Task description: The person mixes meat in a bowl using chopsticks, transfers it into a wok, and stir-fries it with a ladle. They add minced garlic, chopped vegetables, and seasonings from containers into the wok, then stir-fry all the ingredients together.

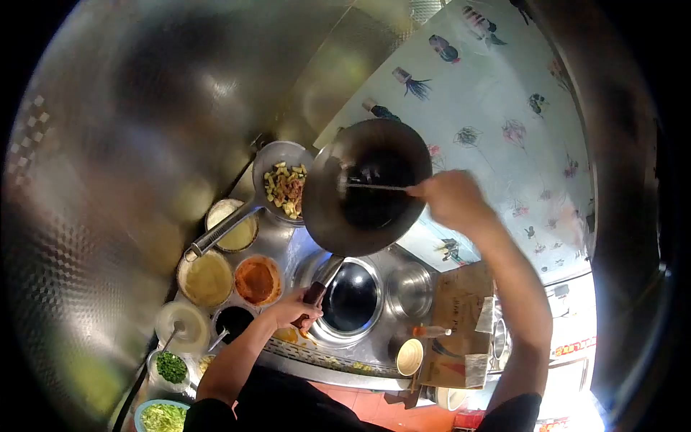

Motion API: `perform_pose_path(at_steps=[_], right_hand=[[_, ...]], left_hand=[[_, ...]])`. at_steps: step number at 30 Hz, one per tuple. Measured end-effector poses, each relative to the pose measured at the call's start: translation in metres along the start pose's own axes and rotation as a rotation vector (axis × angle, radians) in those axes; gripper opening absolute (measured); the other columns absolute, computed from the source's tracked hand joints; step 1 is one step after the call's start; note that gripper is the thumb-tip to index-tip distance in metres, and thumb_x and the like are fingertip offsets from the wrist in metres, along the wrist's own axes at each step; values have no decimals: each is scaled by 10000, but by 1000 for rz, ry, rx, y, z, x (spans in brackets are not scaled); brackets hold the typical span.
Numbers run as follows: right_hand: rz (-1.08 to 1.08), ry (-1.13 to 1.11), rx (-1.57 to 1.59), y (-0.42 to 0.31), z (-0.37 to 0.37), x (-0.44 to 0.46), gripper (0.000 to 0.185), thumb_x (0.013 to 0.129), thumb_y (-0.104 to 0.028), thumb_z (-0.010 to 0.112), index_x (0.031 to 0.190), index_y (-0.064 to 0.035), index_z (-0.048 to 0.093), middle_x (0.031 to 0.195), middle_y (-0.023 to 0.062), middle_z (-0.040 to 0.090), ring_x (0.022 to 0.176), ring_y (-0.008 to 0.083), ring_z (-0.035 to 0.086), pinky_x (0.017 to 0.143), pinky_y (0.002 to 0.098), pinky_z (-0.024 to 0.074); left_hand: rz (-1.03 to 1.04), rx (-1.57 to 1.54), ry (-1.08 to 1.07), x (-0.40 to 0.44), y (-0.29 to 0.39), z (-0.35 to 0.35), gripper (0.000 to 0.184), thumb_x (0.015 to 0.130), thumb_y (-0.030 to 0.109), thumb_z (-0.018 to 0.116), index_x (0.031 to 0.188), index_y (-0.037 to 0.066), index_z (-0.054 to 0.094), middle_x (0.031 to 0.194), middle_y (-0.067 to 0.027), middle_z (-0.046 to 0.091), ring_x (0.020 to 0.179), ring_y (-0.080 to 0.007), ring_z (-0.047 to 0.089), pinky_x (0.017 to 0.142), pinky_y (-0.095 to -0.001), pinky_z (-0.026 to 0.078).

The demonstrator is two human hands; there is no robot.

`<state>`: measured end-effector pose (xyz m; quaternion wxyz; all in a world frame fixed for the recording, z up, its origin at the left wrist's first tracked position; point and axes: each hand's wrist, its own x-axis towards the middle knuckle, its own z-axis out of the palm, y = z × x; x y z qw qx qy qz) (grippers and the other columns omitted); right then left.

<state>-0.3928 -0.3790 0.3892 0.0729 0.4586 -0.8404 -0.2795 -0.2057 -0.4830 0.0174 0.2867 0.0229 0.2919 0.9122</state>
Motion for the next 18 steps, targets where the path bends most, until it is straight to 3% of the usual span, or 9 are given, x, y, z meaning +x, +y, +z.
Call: perform_pose_path(at_steps=[2, 8, 13, 16, 17, 18], right_hand=[[-45, -54, 29, -14, 24, 19, 409, 766, -72, 598, 1109, -239, 743, 855, 127, 717, 788, 323, 697, 699, 439, 550], [-10, 53, 128, -14, 38, 0, 424, 766, -61, 597, 1138, -219, 725, 839, 118, 708, 767, 309, 689, 673, 442, 542], [120, 189, 247, 17, 33, -97, 332, 834, -109, 622, 1142, -188, 717, 789, 130, 690, 729, 332, 667, 634, 447, 523], [360, 241, 574, 16, 66, -186, 330, 872, -84, 615, 1190, -127, 690, 740, 209, 641, 638, 351, 619, 586, 428, 470], [529, 168, 662, 8, 82, -222, 333, 888, -84, 605, 1214, -93, 672, 676, 192, 584, 577, 251, 593, 567, 377, 446], [616, 132, 831, -2, 100, -253, 339, 911, -96, 599, 1245, -70, 649, 635, 106, 531, 572, 120, 516, 550, 332, 414]], left_hand=[[1, 1, -7, -2, 4, 6, 230, 821, 32, 683, 950, 28, 492, 608, -43, 494, 464, -127, 473, 447, -310, 419], [-73, -19, 8, 1, -8, 2, 235, 838, 55, 696, 943, 44, 485, 644, -34, 508, 478, -119, 483, 445, -302, 408], [-117, 106, 101, -3, -22, 16, 190, 849, 38, 669, 905, 47, 488, 595, -39, 503, 467, -132, 506, 441, -310, 429], [-110, 308, 159, -17, -46, 34, 180, 856, 38, 659, 902, 37, 486, 571, -45, 504, 450, -138, 521, 424, -308, 437], [-85, 396, 172, -23, -58, 38, 182, 856, 44, 662, 902, 32, 486, 566, -46, 505, 445, -139, 527, 417, -307, 440], [-75, 407, 159, -28, -72, 40, 195, 842, 41, 675, 902, 22, 490, 565, -59, 520, 431, -145, 538, 398, -305, 440]])
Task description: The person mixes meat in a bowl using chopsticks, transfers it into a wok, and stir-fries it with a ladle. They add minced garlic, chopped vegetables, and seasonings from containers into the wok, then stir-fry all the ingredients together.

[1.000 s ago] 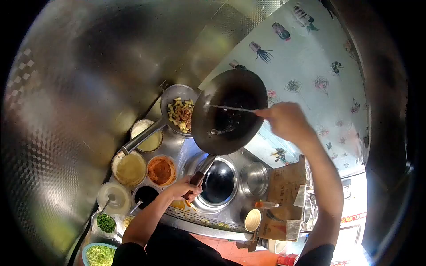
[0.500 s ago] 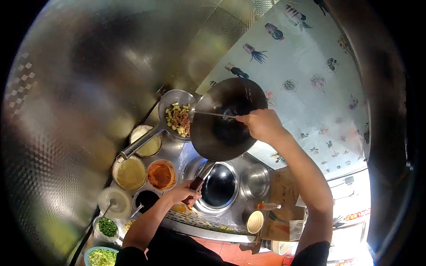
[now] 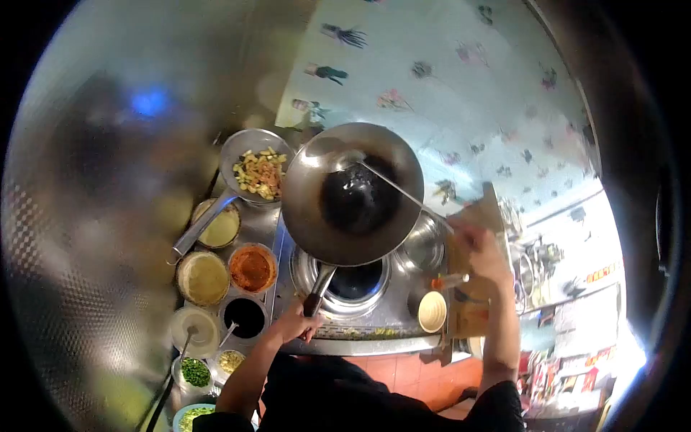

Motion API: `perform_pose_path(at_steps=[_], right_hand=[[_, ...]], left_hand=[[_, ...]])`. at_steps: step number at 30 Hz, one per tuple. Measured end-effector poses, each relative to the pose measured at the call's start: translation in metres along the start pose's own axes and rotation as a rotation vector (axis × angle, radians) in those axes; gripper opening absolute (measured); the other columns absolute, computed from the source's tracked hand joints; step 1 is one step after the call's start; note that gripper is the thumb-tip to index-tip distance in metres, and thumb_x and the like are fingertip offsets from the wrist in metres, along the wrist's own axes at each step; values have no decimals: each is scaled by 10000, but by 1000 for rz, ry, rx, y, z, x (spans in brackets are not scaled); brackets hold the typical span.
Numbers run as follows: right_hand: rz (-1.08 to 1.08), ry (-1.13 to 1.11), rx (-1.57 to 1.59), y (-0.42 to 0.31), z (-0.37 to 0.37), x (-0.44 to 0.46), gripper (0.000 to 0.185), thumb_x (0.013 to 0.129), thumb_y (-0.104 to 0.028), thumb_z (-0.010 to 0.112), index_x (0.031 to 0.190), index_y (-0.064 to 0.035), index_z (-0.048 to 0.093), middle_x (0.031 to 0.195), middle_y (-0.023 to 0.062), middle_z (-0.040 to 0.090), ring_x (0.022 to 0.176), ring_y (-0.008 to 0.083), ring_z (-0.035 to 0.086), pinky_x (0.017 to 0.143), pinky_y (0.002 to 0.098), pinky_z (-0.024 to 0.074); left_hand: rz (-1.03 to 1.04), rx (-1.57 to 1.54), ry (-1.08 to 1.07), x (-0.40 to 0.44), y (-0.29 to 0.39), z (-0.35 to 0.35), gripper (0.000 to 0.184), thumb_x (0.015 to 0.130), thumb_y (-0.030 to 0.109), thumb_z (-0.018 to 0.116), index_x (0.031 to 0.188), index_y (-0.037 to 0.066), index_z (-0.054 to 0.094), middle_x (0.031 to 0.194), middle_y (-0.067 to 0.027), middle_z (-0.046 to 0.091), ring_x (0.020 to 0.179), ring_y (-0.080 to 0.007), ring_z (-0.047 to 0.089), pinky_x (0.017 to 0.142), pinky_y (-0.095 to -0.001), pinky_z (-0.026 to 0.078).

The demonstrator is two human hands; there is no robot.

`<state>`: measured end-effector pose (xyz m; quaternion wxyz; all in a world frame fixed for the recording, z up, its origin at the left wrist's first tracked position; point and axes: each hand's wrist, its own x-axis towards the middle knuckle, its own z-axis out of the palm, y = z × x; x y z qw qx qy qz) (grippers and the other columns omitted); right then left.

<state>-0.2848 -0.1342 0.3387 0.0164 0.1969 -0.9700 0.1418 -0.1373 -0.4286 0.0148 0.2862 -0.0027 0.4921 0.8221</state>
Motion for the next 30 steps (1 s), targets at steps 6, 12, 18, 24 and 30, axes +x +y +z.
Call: perform_pose_path(at_steps=[6, 12, 18, 24, 30], right_hand=[[597, -43, 921, 125, 118, -190, 281, 971, -219, 550, 1146, -30, 664, 671, -37, 464, 500, 32, 365, 424, 198, 263], [1056, -49, 1450, 142, 172, -266, 278, 982, -223, 542, 1175, -37, 618, 623, -62, 387, 469, 39, 317, 399, 213, 228], [967, -135, 1343, 188, 204, -316, 407, 978, -323, 577, 1200, 17, 609, 766, 23, 585, 622, 102, 520, 533, 280, 434], [797, -138, 1347, 236, 251, -336, 420, 988, -362, 558, 1197, -4, 628, 778, 32, 588, 624, 104, 517, 539, 279, 444], [862, -250, 1591, 249, 240, -314, 331, 1044, -313, 459, 1136, -60, 652, 595, -34, 425, 444, 68, 345, 389, 258, 265]], left_hand=[[-217, 97, 157, -24, -39, 61, 325, 822, -16, 663, 1075, -35, 460, 610, -73, 534, 413, -170, 529, 387, -317, 446], [-399, 229, 370, -3, -88, 116, 297, 798, -35, 651, 1037, -28, 474, 597, -85, 540, 408, -181, 528, 376, -330, 457], [-384, 131, 409, 23, -133, 160, 160, 778, 5, 651, 860, 2, 514, 607, -83, 535, 434, -195, 531, 383, -341, 416], [-417, 81, 533, 49, -154, 194, 115, 840, 61, 616, 848, 45, 502, 625, -69, 535, 439, -201, 540, 352, -360, 435], [-397, 274, 650, 50, -172, 194, 228, 900, 197, 645, 990, 57, 490, 713, -82, 574, 578, -215, 636, 444, -341, 501]])
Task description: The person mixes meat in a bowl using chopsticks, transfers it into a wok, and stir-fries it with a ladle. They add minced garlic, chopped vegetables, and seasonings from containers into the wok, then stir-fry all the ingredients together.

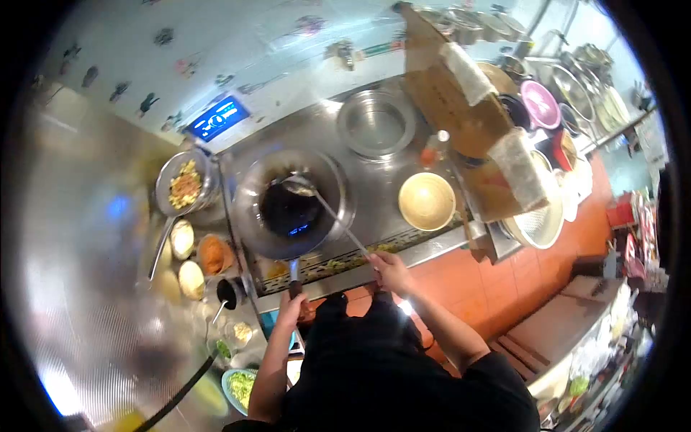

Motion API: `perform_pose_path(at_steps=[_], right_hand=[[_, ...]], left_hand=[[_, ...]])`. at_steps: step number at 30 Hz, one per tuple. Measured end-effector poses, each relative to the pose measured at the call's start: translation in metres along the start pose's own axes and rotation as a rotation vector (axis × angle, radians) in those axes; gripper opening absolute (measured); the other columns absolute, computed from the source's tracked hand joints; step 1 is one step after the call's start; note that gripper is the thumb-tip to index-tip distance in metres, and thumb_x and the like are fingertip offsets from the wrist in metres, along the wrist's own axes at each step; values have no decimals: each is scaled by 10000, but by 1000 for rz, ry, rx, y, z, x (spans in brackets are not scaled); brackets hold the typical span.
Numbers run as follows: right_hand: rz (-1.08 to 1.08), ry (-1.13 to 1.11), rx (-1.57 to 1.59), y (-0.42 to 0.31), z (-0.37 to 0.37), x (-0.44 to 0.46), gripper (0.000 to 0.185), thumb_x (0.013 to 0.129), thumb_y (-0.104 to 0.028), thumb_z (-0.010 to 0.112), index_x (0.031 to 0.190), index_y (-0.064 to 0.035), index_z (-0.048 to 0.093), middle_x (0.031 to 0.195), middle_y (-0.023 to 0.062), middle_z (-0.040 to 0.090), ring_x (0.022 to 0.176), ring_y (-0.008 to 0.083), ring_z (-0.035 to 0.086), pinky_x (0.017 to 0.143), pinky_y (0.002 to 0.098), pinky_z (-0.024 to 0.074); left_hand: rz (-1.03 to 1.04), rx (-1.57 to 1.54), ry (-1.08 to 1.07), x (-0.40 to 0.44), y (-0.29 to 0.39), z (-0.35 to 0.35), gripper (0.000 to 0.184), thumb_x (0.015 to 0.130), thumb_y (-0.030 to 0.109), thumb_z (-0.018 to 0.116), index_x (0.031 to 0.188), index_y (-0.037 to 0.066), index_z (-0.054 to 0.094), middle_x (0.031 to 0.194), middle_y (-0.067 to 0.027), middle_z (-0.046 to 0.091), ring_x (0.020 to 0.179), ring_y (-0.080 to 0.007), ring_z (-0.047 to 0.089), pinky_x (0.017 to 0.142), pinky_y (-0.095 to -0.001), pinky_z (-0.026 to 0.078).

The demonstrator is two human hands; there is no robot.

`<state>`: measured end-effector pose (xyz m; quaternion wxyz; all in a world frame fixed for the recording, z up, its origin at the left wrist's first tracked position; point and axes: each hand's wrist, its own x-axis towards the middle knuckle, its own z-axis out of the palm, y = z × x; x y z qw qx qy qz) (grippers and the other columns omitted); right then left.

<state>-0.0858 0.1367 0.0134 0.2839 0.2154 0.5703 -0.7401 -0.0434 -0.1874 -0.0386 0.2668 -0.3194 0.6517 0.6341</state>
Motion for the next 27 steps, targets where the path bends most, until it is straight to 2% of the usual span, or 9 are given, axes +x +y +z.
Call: perform_pose_path(at_steps=[10, 13, 15, 16, 20, 24, 25, 26, 27], right_hand=[[-2, 11, -69, -10, 12, -1, 299, 1009, -293, 521, 1018, -13, 624, 594, -11, 464, 415, 91, 398, 371, 263, 292], [-95, 30, -93, 2, 26, 4, 230, 980, -263, 563, 896, -51, 597, 583, -21, 436, 408, 88, 369, 356, 265, 271], [42, 42, -48, -7, 43, 4, 221, 955, -235, 588, 790, -111, 510, 579, -33, 400, 408, 76, 346, 339, 260, 244], [61, 10, -68, -9, 54, 4, 228, 954, -232, 590, 777, -130, 490, 576, -47, 385, 402, 57, 336, 335, 242, 228], [-16, 19, -308, 18, 60, 25, 188, 950, -246, 582, 859, -115, 483, 660, 20, 452, 501, 116, 409, 414, 289, 286], [-61, 121, -596, 40, 88, 41, 317, 924, -348, 622, 1024, -49, 593, 821, 120, 598, 715, 223, 563, 615, 376, 437], [-56, 134, -608, 42, 89, 39, 372, 918, -374, 633, 1065, -32, 621, 861, 145, 635, 768, 250, 601, 665, 397, 474], [-49, 131, -600, 44, 93, 40, 431, 911, -399, 643, 1106, -15, 648, 901, 169, 671, 822, 277, 639, 715, 419, 512], [-81, 70, -565, 34, 98, 29, 371, 908, -348, 643, 1038, -1, 656, 813, 144, 655, 766, 252, 618, 674, 409, 492]], left_hand=[[-46, -100, -211, -57, -18, -6, 318, 941, 350, 626, 1074, 68, 563, 738, -23, 584, 690, -162, 633, 652, -330, 556], [-34, -37, -281, -37, -42, -28, 363, 932, 392, 634, 1082, 67, 573, 796, -24, 610, 742, -142, 630, 649, -311, 550], [-4, -36, -206, -47, -24, -23, 413, 915, 417, 652, 1086, 46, 588, 792, -42, 627, 682, -135, 617, 611, -276, 523], [25, 47, -297, -33, -36, -33, 513, 885, 470, 671, 1180, 57, 593, 875, -78, 644, 767, -200, 649, 656, -313, 543], [84, 206, -224, -47, -3, -52, 451, 937, 372, 641, 1238, 38, 609, 1000, -96, 677, 803, -169, 643, 686, -298, 537], [328, 14, -117, -18, -63, -85, 179, 910, 108, 599, 986, -14, 705, 921, -78, 686, 815, -173, 649, 734, -296, 522], [301, -12, -176, 44, -126, -125, 185, 904, 119, 605, 962, -31, 698, 861, -82, 667, 768, -173, 629, 719, -300, 512], [287, -76, 33, -54, -26, -68, 220, 925, 166, 593, 870, -27, 683, 767, -69, 637, 687, -157, 593, 628, -297, 467], [215, -319, 199, -8, -82, -81, 316, 944, 254, 583, 774, -9, 623, 700, -67, 577, 641, -176, 561, 591, -332, 430]])
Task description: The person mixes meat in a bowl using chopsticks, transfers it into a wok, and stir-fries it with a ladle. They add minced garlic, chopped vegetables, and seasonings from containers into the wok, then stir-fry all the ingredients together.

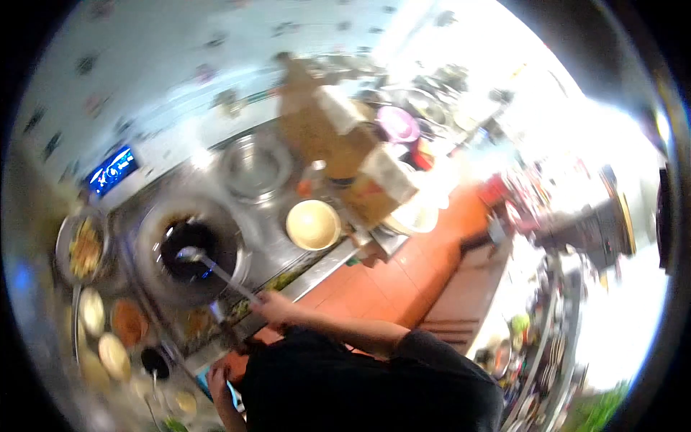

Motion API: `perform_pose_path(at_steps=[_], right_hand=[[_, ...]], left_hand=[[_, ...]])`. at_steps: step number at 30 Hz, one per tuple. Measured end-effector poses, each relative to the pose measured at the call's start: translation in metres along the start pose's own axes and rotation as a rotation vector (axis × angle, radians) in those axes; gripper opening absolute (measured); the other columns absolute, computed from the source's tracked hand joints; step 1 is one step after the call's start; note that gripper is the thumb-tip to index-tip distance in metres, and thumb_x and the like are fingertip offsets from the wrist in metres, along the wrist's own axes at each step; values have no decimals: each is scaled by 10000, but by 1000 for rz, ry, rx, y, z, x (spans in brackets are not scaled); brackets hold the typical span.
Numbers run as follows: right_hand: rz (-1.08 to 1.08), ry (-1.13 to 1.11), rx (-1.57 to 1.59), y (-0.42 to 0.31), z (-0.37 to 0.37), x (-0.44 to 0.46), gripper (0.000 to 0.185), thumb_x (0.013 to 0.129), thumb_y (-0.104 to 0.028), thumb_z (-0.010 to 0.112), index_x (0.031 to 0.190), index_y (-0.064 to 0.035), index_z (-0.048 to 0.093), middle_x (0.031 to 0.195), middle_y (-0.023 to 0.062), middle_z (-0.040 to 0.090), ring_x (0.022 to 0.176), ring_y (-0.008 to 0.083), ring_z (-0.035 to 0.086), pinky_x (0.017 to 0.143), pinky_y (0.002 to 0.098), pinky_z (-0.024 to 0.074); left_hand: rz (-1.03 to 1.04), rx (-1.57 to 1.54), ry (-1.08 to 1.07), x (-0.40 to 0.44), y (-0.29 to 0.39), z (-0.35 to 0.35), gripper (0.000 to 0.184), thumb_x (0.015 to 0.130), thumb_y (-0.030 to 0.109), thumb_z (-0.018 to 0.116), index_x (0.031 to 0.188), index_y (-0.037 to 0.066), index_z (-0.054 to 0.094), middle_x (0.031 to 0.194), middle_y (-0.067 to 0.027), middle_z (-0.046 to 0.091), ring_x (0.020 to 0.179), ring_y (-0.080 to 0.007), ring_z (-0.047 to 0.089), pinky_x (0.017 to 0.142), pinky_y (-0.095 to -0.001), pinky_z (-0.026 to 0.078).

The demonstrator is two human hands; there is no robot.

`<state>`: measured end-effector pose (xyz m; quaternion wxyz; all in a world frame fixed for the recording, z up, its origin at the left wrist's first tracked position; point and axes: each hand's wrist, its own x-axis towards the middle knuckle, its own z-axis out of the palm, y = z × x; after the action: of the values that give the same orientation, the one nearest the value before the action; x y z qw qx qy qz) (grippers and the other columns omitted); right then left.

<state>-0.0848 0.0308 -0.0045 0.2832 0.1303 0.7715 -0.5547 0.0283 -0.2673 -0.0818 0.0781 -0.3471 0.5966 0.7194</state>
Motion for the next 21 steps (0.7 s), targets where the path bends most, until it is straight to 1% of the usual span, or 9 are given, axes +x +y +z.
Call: perform_pose_path(at_steps=[1, 2, 6, 10, 14, 15, 18, 20, 21], right_hand=[[142, -55, 87, -72, -22, -55, 335, 963, -325, 579, 1048, -1, 603, 587, 58, 513, 503, 177, 497, 479, 364, 416], [-16, -38, 34, -35, -7, -27, 292, 952, -284, 589, 999, 4, 604, 604, 69, 516, 519, 186, 506, 488, 366, 418], [-17, -7, 100, -27, -1, -27, 298, 945, -274, 597, 979, 21, 621, 688, 109, 586, 585, 235, 576, 539, 395, 446], [-119, 88, 97, 0, 10, -17, 338, 917, -268, 600, 1009, 56, 630, 845, 214, 667, 815, 337, 664, 721, 450, 501], [-154, 123, 74, 12, 5, -14, 336, 912, -258, 607, 1035, 53, 637, 883, 212, 674, 828, 337, 664, 729, 442, 507], [-82, 104, 127, 9, -1, -18, 327, 902, -247, 600, 1037, 48, 639, 906, 217, 675, 837, 322, 659, 743, 430, 506], [-40, 112, -9, 13, -9, -13, 322, 893, -236, 600, 1041, 48, 635, 921, 207, 675, 844, 291, 651, 754, 414, 508], [-83, 139, 183, 60, 10, 22, 306, 949, -260, 600, 1077, 17, 632, 885, 126, 668, 811, 211, 610, 716, 388, 508], [40, 177, 51, 20, -14, -6, 312, 972, -282, 592, 1092, 4, 631, 851, 89, 646, 789, 170, 582, 680, 350, 492]], left_hand=[[53, 365, -252, 19, -13, -33, 308, 972, 257, 535, 829, 11, 652, 739, -105, 600, 687, -186, 584, 659, -333, 466], [46, 511, -257, 27, -12, -38, 320, 982, 247, 512, 788, 24, 635, 697, -114, 571, 664, -195, 571, 663, -341, 472], [-71, 797, 16, 51, -6, -25, 462, 987, 207, 500, 553, 62, 437, 487, -68, 342, 484, -217, 422, 532, -394, 399], [-73, 518, -325, 36, 30, -12, 517, 1002, 216, 484, 529, 87, 321, 470, -29, 230, 435, -206, 325, 445, -419, 313], [-145, 485, -231, 57, 11, -16, 248, 1011, 186, 444, 844, 21, 523, 585, -56, 402, 447, -172, 354, 451, -378, 318], [-116, 477, -262, 49, 12, -9, 182, 998, 174, 462, 1036, 2, 511, 628, -65, 446, 470, -160, 381, 460, -363, 331], [-30, 638, -392, 39, 10, -15, 493, 952, 162, 550, 1393, -18, 423, 798, -108, 587, 610, -143, 520, 534, -328, 425], [-75, 531, -418, 35, 2, -25, 526, 912, 136, 596, 1385, -24, 431, 1127, -161, 610, 905, -193, 605, 756, -347, 510], [-79, 547, -397, 37, -6, -26, 522, 913, 120, 592, 1388, -26, 433, 1123, -149, 612, 939, -208, 603, 801, -352, 503]])
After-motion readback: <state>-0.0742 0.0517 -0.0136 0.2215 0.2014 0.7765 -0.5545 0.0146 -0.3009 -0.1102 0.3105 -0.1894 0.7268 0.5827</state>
